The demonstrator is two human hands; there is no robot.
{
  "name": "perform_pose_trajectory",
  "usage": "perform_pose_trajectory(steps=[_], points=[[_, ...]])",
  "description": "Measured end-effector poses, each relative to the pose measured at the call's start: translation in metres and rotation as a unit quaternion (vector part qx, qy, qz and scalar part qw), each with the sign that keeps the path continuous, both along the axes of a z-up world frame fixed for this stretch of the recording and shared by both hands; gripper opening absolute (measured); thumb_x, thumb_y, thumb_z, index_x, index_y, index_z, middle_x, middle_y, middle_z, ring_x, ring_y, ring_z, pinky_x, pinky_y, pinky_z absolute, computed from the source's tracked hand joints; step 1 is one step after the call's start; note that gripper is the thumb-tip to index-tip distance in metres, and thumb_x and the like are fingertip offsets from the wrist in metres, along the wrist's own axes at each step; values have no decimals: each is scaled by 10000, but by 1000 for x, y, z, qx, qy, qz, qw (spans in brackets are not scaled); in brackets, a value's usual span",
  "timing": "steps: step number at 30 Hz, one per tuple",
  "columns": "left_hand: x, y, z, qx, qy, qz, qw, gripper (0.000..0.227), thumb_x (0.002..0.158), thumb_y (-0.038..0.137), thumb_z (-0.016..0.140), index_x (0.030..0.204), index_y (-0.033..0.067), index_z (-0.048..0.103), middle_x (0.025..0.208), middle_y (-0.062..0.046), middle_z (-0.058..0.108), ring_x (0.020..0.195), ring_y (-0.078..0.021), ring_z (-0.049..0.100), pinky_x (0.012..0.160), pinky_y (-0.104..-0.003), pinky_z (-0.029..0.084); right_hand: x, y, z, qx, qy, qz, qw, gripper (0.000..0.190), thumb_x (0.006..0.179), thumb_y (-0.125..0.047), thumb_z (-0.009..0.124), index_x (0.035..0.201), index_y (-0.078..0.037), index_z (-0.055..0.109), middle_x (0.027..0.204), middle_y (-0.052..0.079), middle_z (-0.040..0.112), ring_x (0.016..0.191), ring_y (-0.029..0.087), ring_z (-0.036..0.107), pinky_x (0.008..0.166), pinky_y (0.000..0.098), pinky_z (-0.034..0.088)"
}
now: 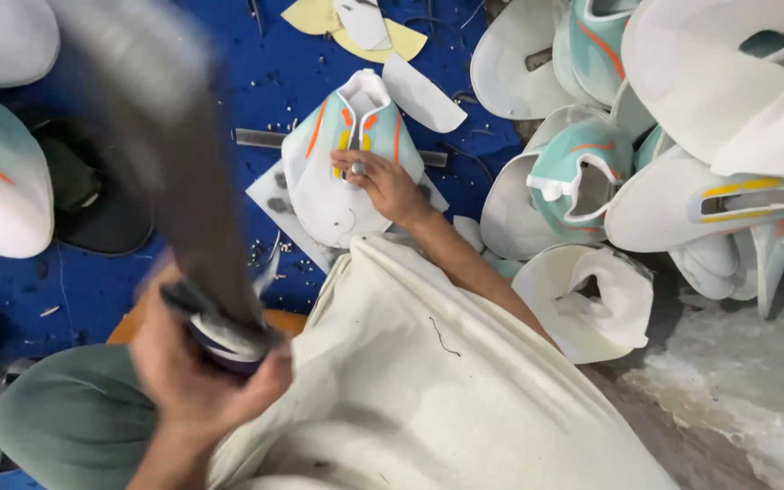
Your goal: The person punches holes in shoe uppers using a manual punch tool and a template.
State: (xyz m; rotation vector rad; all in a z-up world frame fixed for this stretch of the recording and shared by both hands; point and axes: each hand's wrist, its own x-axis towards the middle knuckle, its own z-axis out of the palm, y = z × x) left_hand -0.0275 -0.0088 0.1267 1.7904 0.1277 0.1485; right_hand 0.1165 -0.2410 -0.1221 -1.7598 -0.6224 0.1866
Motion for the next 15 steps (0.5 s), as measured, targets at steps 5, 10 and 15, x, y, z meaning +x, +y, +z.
perform_pose_trajectory(steps=[5, 10, 15], points=[[14, -16, -134, 85, -45, -55, 994, 433, 695, 155, 856, 1014, 36, 589, 849, -129, 672, 752, -255, 682, 738, -354, 556, 5, -4, -4, -89, -67, 0, 994, 339, 1055, -39, 571, 1392, -34, 606, 1291, 135, 696, 1129, 292, 710, 960, 376, 566], [3, -9, -149, 272, 199, -87, 937, 541, 684, 232, 907, 1081, -10, 629, 811, -222, 712, 775, -386, 702, 696, -436, 540, 15, -9, -90, 185, 247, -99, 946, 137, 1132, -84, 607, 1159, 43, 650, 1090, 197, 702, 957, 246, 696, 910, 389, 569], [3, -6, -98, 140, 87, 6, 986, 360, 770, 201, 829, 976, 18, 598, 823, -133, 728, 762, -220, 767, 678, -340, 579, 48, -1, -55, 229, 296, -79, 924, 118, 1058, -58, 561, 971, 19, 582, 1166, 179, 712, 1052, 244, 748, 949, 397, 616]])
